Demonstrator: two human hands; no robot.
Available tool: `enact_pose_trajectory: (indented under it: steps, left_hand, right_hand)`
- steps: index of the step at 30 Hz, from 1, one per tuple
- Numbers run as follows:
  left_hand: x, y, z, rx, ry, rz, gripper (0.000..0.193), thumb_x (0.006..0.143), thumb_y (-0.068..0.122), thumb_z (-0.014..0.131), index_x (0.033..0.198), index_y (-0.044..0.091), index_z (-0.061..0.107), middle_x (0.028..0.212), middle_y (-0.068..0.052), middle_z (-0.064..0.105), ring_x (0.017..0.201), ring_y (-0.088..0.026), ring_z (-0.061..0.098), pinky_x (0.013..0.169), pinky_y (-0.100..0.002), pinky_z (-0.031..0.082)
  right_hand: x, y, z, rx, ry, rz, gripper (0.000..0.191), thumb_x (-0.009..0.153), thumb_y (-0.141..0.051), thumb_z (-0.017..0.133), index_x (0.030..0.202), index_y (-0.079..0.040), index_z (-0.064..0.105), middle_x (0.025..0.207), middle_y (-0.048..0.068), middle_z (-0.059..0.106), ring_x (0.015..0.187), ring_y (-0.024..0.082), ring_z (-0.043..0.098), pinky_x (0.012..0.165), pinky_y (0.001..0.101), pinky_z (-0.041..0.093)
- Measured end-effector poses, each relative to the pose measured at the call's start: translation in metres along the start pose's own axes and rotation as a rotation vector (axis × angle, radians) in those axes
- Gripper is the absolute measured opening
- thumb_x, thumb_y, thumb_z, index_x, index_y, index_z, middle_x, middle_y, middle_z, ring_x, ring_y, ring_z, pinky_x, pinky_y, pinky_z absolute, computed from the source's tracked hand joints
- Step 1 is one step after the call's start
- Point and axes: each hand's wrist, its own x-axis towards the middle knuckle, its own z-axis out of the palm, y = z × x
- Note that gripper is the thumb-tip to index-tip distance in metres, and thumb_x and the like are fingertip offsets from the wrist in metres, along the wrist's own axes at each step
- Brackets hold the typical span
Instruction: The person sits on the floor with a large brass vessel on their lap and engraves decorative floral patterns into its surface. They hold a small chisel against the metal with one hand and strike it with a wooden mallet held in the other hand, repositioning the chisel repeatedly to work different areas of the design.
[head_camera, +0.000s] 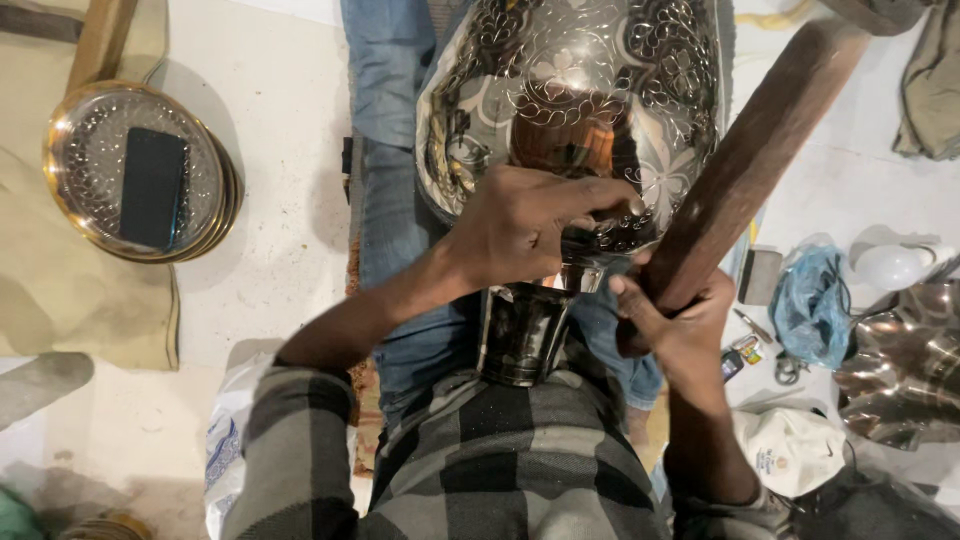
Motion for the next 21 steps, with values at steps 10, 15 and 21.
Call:
enact_pose_trajectory:
  steps: [10,15,21]
  left_hand:
    - [0.008,-0.009,-0.007,0.211,-0.177,0.141,0.034,0.096,0.014,0.066,0.129,0.022,0.071,0.087,-0.001,0.08,0.05,-0.007,0.062,0.043,-0.025,0.049]
    - [0.005,-0.012,-0.013,0.273,-0.261,0.108,0.055,0.086,0.008,0.058,0.138,0.026,0.069,0.085,0.003,0.078,0.057,-0.011,0.064,0.05,-0.027,0.052]
    - [0.003,-0.018,-0.011,0.256,-0.315,0.178,0.038,0.098,0.015,0.059,0.132,0.03,0.069,0.104,0.003,0.079,0.066,-0.01,0.07,0.048,-0.024,0.053]
  right_hand:
    - [-0.009,0.001,-0.036,-0.087,0.098,-0.188,0.016,0.088,0.005,0.079,0.099,0.001,0.07,0.073,0.005,0.068,0.052,0.012,0.063,0.053,0.0303,0.048]
    - [-0.008,-0.033,-0.065,-0.324,0.054,-0.392,0.018,0.092,0.003,0.077,0.099,0.0,0.061,0.079,0.006,0.067,0.065,0.014,0.063,0.064,0.0284,0.052]
    - [-0.002,-0.03,-0.058,-0.724,0.058,-0.496,0.033,0.077,-0.005,0.075,0.105,0.004,0.059,0.075,0.012,0.058,0.063,0.019,0.057,0.064,0.0325,0.049]
